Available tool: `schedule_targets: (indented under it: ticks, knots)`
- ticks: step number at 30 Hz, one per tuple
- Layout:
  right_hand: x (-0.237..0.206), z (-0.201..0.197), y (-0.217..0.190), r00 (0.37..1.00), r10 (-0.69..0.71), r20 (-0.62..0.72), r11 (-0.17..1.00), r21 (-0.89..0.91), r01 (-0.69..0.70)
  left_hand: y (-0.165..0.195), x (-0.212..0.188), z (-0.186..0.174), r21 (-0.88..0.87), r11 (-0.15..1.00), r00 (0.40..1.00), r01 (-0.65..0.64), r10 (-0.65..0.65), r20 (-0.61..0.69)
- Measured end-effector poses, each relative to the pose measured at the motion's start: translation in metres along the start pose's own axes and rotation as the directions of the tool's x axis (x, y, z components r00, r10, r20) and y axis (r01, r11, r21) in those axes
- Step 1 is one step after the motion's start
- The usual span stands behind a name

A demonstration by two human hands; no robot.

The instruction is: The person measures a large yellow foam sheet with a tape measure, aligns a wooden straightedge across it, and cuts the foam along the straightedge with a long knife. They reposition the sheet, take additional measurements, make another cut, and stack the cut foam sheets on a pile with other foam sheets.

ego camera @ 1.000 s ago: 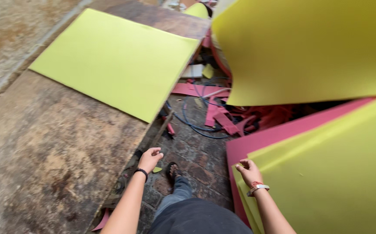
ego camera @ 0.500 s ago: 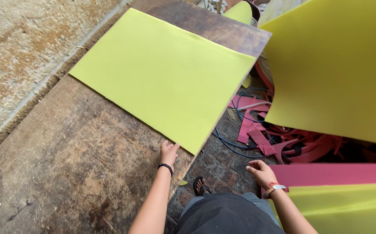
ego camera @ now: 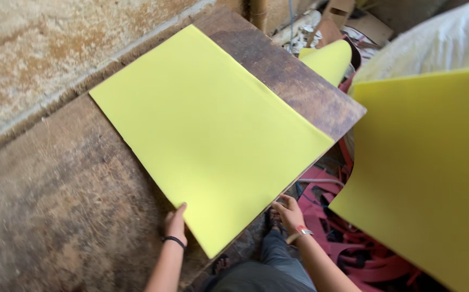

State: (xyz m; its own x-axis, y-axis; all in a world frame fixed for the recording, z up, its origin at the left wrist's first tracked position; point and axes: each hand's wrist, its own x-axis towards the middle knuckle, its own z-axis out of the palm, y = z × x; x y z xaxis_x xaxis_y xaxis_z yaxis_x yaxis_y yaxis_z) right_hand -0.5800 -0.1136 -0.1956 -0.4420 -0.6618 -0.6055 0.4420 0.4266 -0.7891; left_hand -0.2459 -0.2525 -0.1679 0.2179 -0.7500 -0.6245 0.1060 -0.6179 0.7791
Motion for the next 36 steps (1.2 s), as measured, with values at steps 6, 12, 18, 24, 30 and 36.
schedule_targets:
  ticks: [6,12,18,24,30,36]
  knots:
    - [0.087,-0.01,-0.076,0.992,0.116,-0.046,0.979,0.175,-0.106,0.041,-0.003,0.035,0.063,0.998,0.999,0.013,-0.015,0.028]
    - [0.178,-0.015,-0.152,0.752,-0.648,-0.121,0.485,-0.826,0.285,0.054,-0.005,-0.045,0.583,0.813,0.948,0.005,0.181,-0.26]
    - [0.184,0.11,-0.148,0.944,-0.171,0.283,0.397,-0.857,0.329,0.016,-0.071,-0.141,0.542,0.835,0.852,0.099,0.21,-0.479]
    - [0.073,0.224,-0.119,0.738,-0.213,0.64,0.62,-0.495,0.609,-0.051,-0.141,-0.188,0.464,0.871,0.703,0.162,0.228,-0.674]
    - [-0.114,0.301,-0.045,0.113,-0.366,0.924,0.352,0.025,0.936,-0.138,-0.248,-0.263,0.164,0.973,0.482,-0.16,0.222,-0.848]
    - [-0.314,0.353,0.078,-0.39,-0.322,0.862,0.269,0.479,0.836,-0.204,-0.373,-0.372,0.192,0.969,0.159,-0.157,0.216,-0.963]
